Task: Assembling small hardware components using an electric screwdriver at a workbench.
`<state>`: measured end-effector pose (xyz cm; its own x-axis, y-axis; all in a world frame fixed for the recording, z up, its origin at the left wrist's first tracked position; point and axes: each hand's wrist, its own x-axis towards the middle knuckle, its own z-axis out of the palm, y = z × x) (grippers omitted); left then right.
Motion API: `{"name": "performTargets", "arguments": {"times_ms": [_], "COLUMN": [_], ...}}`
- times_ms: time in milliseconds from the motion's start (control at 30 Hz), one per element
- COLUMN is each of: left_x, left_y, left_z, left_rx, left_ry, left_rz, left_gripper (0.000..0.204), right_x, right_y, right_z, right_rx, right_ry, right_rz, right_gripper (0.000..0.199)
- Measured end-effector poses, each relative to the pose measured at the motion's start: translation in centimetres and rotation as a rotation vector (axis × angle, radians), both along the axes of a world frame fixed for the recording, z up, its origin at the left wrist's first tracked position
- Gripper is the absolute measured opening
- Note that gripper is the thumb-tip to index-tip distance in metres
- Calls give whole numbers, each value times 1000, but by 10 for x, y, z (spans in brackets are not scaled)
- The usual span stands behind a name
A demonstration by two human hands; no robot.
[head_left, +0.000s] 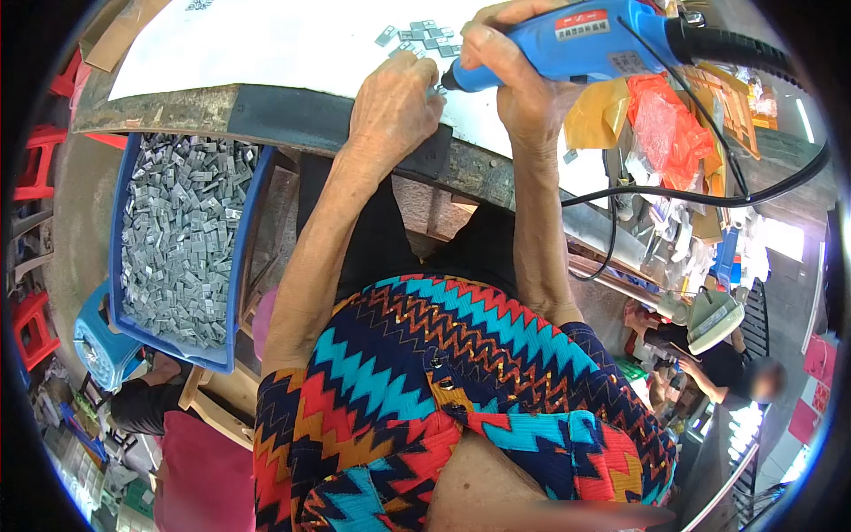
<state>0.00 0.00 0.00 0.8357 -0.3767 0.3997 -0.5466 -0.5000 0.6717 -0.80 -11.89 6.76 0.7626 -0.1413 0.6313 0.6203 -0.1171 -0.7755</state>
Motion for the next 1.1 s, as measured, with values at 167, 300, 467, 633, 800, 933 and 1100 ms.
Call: {"name": "performTargets", "arguments": {"times_ms": [167,300,467,633,800,933,1100], "left_x": [-3,-3,-2,-2,-4,-4,-4], "left_y": [-4,-5,-5,-5,-4,-5,-4], "left_z": [-4,1,-3,0,5,6,6], "left_rx": [6,36,15,33,35,50,55], "left_ry": [-59,-23,-62,-33,-36,18,-21], "left_rz": [44,50,34,30,26,-3,15], "left_gripper": [19,18,14,14,12,11,10], "right_x": [-9,-6,-15,-27,-28,-37,-48], "right_y": [-2,-14,-12,-12,-13,-9,-12], "right_z": [3,3,-2,3,-2,-2,19], "right_rx": [107,76,60,72,-49,-44,31], "right_ry": [19,-99,-110,7,-121,-106,-86], "right_rz": [5,266,187,115,176,162,164], "right_gripper": [25,25,24,27,30,31,29]}}
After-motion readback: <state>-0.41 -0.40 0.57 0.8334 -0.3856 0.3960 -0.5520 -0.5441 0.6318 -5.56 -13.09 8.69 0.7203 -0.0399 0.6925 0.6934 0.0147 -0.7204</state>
